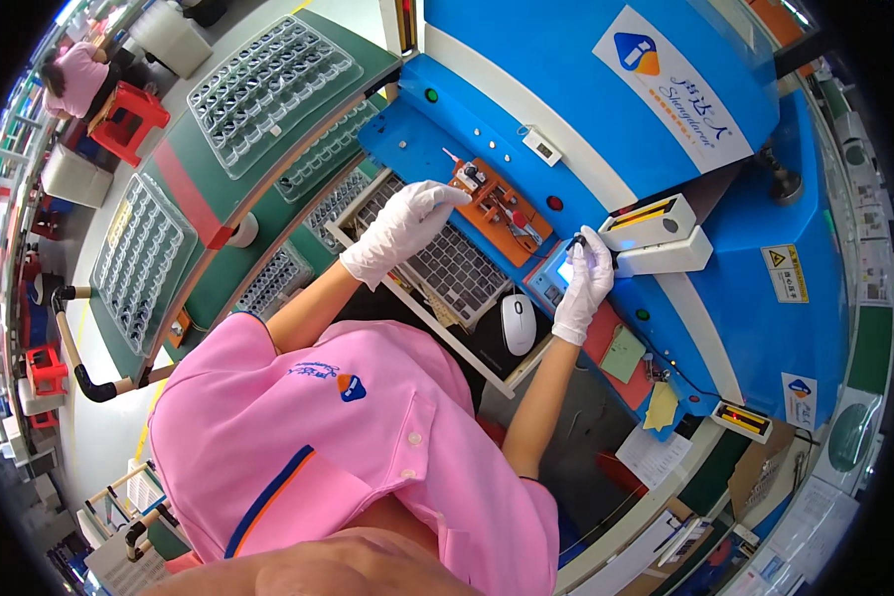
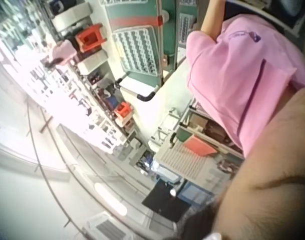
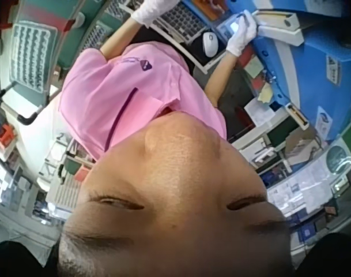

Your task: The recorder is testing electronic components by placing them into a testing machine and then sorting them into trays at a factory workstation.

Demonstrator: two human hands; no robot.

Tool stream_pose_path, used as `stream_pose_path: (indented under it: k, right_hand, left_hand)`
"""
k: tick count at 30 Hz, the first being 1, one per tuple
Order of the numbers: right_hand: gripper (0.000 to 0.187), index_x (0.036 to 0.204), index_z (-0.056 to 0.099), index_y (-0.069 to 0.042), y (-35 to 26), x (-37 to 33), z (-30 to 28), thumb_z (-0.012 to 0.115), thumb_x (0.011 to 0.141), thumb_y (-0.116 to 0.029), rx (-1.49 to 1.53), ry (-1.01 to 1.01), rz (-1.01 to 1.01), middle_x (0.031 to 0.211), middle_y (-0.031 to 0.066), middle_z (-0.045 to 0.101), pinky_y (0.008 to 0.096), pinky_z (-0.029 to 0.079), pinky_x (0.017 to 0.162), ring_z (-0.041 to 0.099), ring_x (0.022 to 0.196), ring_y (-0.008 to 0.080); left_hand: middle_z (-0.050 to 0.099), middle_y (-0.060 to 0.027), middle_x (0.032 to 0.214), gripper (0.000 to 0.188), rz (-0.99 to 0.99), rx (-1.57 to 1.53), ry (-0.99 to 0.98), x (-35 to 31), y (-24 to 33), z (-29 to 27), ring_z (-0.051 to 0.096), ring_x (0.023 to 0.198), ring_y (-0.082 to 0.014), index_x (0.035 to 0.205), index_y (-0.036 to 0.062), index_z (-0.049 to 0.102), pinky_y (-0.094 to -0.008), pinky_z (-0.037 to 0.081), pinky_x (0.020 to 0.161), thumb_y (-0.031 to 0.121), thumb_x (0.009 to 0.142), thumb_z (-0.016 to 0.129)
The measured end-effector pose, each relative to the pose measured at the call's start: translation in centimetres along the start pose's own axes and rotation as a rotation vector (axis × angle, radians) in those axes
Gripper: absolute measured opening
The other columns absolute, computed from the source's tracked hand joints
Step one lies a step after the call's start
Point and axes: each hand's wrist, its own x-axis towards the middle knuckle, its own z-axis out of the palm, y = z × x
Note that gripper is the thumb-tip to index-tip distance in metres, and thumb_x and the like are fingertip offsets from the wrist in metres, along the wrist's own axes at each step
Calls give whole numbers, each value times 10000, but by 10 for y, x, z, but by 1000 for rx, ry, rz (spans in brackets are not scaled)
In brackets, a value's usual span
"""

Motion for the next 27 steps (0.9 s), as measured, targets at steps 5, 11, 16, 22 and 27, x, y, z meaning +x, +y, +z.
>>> stream_pose_path:
  k: [5,11,16,22,27]
  right_hand:
    - [289,1198,664,4,-2,4,-2,660,916,-55,-104,25,-200,1191,90,673,317,470,995,613,1090,178]
    - [301,1208,684,-19,-5,-1,-1,656,909,-45,-181,-28,-242,1163,72,687,324,458,1005,619,1093,170]
    - [298,1208,707,-62,5,-5,-5,652,916,-36,-172,-54,-245,1128,25,677,266,478,918,612,1031,121]
    - [318,1202,718,-85,-3,-8,2,651,908,17,-193,-58,-211,1099,-3,656,220,478,860,601,983,83]
    - [300,1191,719,-76,-5,-9,-3,650,911,9,-184,-69,-153,1116,6,653,237,484,882,609,990,94]
  left_hand:
    - [703,-127,1015,171,73,68,-132,7,9,6,663,990,-332,1055,62,689,-414,533,871,26,911,603]
    - [706,-142,1004,183,141,80,-229,7,7,12,666,979,-337,1052,54,691,-425,533,865,23,894,605]
    - [708,-140,939,184,177,62,-270,4,7,24,680,907,-344,1031,66,683,-430,541,817,9,868,619]
    - [693,-112,889,174,220,14,-283,3,6,42,671,853,-324,1007,99,672,-432,535,759,32,854,625]
    - [696,-121,891,190,237,2,-367,2,13,47,675,849,-334,1029,97,671,-433,540,774,29,859,622]
